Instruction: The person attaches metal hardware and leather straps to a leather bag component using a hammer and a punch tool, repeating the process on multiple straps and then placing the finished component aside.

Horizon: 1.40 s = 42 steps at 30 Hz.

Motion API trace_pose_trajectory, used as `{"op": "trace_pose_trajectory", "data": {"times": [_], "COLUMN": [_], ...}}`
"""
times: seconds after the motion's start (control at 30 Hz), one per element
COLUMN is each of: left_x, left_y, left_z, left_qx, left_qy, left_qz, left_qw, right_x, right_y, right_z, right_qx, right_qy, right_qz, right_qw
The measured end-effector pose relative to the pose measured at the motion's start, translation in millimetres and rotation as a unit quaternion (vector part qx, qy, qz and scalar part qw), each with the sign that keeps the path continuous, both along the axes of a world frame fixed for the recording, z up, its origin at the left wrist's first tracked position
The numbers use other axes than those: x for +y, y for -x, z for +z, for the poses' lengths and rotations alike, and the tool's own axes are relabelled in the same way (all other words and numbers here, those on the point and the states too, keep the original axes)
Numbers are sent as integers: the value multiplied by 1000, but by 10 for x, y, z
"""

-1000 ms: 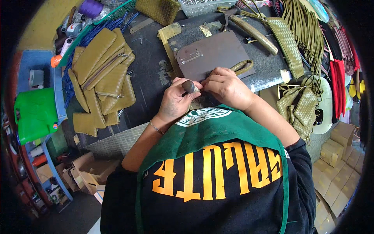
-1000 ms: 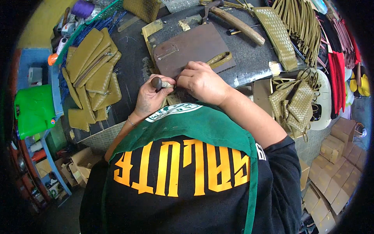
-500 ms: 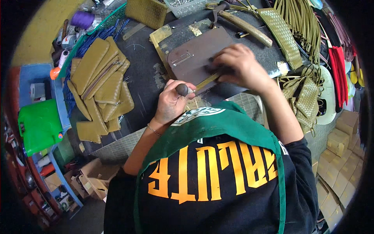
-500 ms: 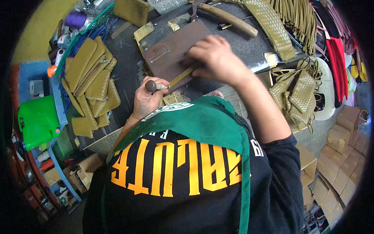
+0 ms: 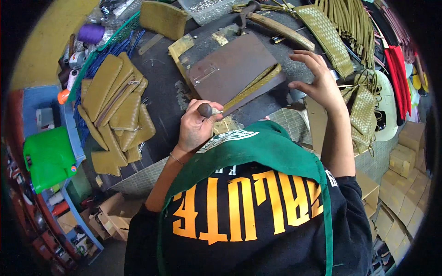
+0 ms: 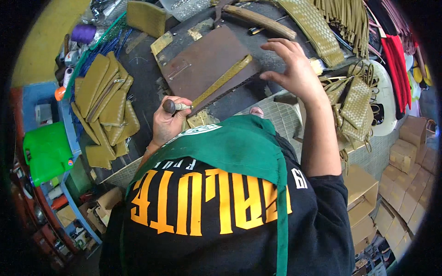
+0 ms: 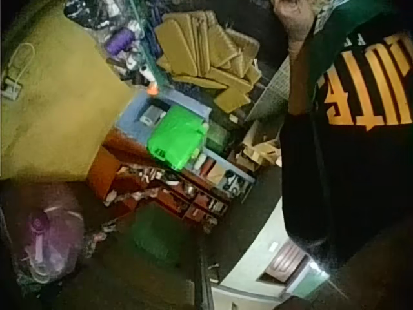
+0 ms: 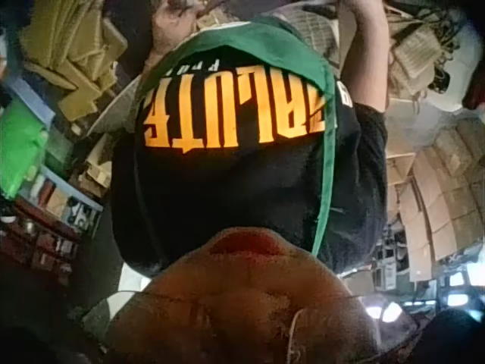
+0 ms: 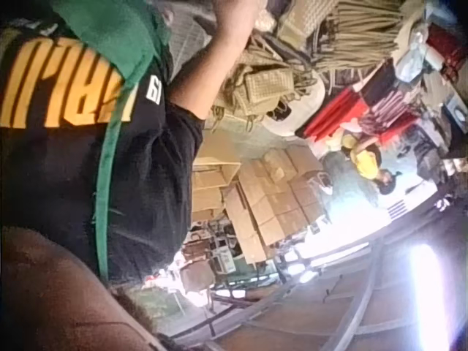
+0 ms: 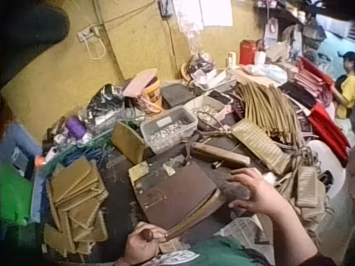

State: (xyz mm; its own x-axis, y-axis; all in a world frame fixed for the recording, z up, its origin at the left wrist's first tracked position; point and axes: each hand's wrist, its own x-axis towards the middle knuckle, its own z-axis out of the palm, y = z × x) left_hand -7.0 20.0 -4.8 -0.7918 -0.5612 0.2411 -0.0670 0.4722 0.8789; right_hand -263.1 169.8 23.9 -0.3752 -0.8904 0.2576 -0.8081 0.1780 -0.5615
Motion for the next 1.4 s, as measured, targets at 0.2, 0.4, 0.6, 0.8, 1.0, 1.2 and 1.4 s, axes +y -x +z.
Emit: {"op": "trace_pose_trajectory", "data": {"times": [0.2, 0.4, 0.6, 0.8, 1.0, 1.2, 1.4], "left_x": [-43, -29, -45, 58, -20, -37, -45], "left_y": [13, 3, 3, -6, 31, 12, -5], "left_z": [-21, 4, -21, 11, 56, 1, -89], "left_qx": [-1, 1, 9, 16, -11, -8, 5], "left_qy": [45, 21, 69, -32, 90, 71, 59], "left_qz": [-19, -13, -27, -7, -37, -18, -3], "left_qw": [999, 1000, 997, 999, 995, 997, 998], "right_x": [29, -136, -298, -319, -335, -536, -633], "right_y": [-136, -496, -576, -592, -588, -135, 511], "right_z": [52, 65, -43, -55, -11, 41, -619], "right_qx": [30, 102, 193, 156, 141, 35, 278], "right_qy": [21, 96, -12, -28, -35, 105, -116], "right_qz": [-28, 99, 173, 208, 183, 100, -152], "right_qw": [999, 985, 966, 965, 972, 989, 941]}}
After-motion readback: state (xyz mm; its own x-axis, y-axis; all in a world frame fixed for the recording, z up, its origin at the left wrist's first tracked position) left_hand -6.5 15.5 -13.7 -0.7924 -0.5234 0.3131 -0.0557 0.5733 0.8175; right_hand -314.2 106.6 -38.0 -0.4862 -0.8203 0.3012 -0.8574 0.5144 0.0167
